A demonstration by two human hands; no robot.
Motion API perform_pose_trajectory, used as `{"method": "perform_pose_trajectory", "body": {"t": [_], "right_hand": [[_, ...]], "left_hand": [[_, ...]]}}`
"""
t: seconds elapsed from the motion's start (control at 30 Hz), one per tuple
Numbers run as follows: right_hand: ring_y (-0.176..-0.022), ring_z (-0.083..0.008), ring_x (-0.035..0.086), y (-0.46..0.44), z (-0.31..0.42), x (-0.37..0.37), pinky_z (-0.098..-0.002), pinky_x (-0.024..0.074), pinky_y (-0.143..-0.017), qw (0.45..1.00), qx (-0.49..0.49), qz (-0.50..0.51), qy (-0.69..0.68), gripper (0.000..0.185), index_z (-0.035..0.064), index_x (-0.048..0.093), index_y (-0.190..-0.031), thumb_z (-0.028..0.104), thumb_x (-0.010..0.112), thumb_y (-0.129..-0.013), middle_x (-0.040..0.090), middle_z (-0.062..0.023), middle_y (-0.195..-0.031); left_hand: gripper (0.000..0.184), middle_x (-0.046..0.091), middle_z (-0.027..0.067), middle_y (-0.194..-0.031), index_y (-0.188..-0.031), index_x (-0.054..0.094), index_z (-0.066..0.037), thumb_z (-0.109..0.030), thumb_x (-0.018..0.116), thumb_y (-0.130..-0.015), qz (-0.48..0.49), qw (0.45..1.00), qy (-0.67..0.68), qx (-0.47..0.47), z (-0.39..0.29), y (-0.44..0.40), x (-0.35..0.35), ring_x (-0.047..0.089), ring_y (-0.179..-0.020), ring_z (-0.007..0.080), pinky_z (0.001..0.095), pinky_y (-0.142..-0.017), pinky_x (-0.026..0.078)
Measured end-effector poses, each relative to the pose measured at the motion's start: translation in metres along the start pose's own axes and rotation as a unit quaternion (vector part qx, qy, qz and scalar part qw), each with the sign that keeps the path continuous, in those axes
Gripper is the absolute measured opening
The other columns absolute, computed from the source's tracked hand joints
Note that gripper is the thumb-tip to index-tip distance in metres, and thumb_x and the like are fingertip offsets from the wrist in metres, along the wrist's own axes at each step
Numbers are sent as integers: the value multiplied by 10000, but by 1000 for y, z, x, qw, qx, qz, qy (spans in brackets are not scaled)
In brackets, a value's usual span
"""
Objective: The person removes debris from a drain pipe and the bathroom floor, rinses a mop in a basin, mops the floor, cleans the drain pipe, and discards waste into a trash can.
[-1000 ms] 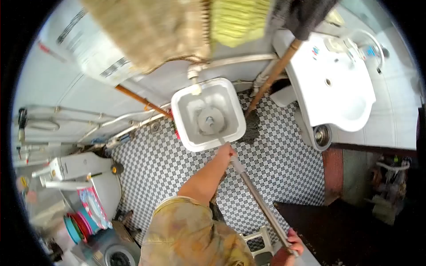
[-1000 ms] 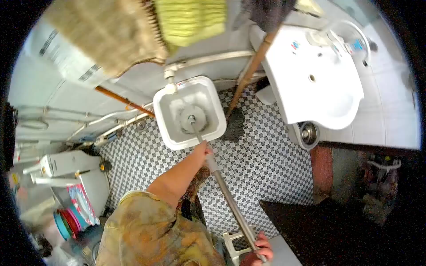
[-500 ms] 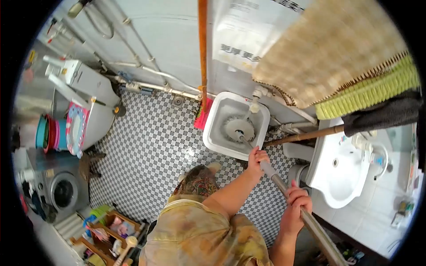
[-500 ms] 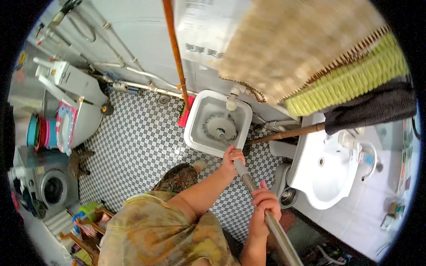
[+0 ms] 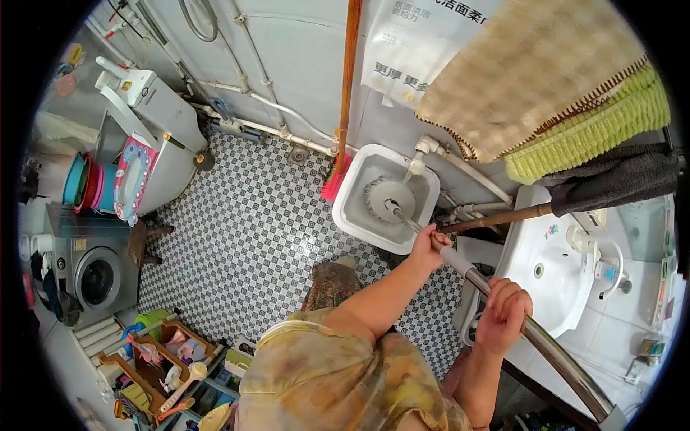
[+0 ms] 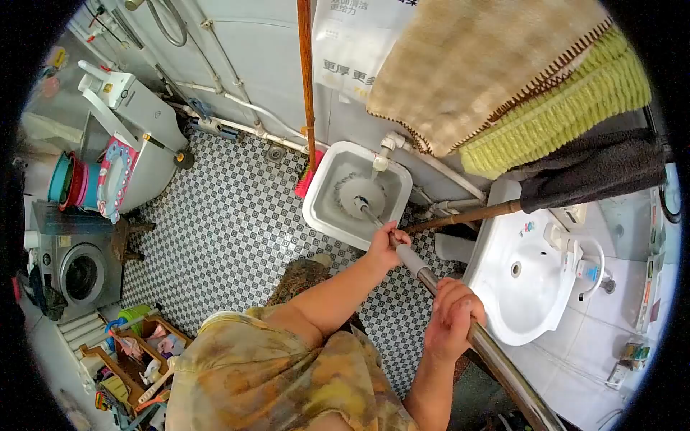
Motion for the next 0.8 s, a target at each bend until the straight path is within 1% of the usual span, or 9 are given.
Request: {"method": "perform_pose_trajectory", "body": {"t": [0.23, 0.37, 0.47, 0.53, 0.57, 0.6, 0.67, 0.77, 0.8], "right_hand": [[-457, -125, 283, -19, 21, -18, -295, 304, -606, 998, -13, -64, -27, 321, 116, 244, -505, 156, 370, -797, 274, -8, -458], [-449, -112, 275, -28, 23, -17, -282, 303, -595, 996, -13, -83, -20, 323, 122, 253, -500, 166, 375, -795, 282, -6, -444], [-437, -108, 264, -33, 24, -23, -273, 303, -580, 995, -15, -99, -28, 332, 127, 258, -495, 178, 383, -798, 284, -4, -434], [-432, -106, 261, -36, 28, -24, -273, 306, -576, 994, -19, -102, -26, 336, 129, 260, -491, 179, 388, -798, 283, -2, -431], [-428, -105, 259, -37, 29, -24, -272, 310, -572, 994, -20, -100, -28, 341, 130, 261, -488, 179, 393, -798, 282, -1, -428], [-427, -109, 268, -36, 30, -24, -276, 315, -577, 994, -17, -106, -33, 346, 130, 262, -480, 173, 401, -795, 281, -1, -423], [-426, -111, 271, -34, 31, -23, -276, 317, -578, 992, -21, -121, -21, 348, 130, 262, -478, 171, 402, -794, 281, -2, -421], [-426, -116, 282, -29, 34, -19, -279, 319, -584, 990, -21, -142, 0, 353, 130, 262, -471, 172, 402, -792, 284, -6, -417], [-426, -116, 284, -27, 36, -18, -280, 320, -586, 990, -21, -142, 1, 354, 130, 261, -469, 171, 402, -791, 287, -7, -417]], "left_hand": [[379, 458, 72, -706, -761, 455, -37, -414, 459, -799, -43, 978, -200, -47, 24, 33, 7, 492, -671, 237, 428, -728, 436], [507, 478, 84, -797, -869, 470, -7, -501, 377, -803, -31, 950, -298, -83, 16, 28, -2, 505, -746, 245, 437, -747, 428], [588, 510, 109, -757, -839, 498, 17, -544, 328, -800, -13, 866, -465, -181, -5, 34, -7, 530, -679, 244, 394, -681, 467], [614, 522, 117, -655, -739, 528, 23, -548, 311, -799, -43, 640, -756, -134, -47, 34, 6, 539, -566, 232, 333, -567, 490], [545, 504, 105, -554, -674, 548, 25, -474, 372, -806, -92, 583, -804, -68, -77, 17, 9, 537, -488, 212, 278, -457, 470], [427, 538, 123, -589, -674, 553, 28, -371, 448, -786, -60, 512, -856, 49, -136, -47, -20, 570, -556, 228, 317, -503, 467], [311, 574, 144, -707, -750, 557, 12, -294, 503, -748, -90, 186, -934, 292, -141, -12, 63, 586, -672, 248, 345, -569, 457], [330, 576, 129, -853, -882, 538, -20, -313, 520, -731, -102, 148, -921, 347, -133, -3, 122, 564, -797, 266, 398, -711, 411], [361, 569, 113, -897, -933, 518, -37, -335, 529, -729, -129, 97, -929, 334, -127, -3, 136, 554, -836, 254, 413, -748, 380]]}}
Point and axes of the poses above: each hand's wrist, its own y-axis away from the middle knuckle, its own x-axis out of the palm, z = x × y, the point moved 6 cm from there along -y, towards the middle knuckle
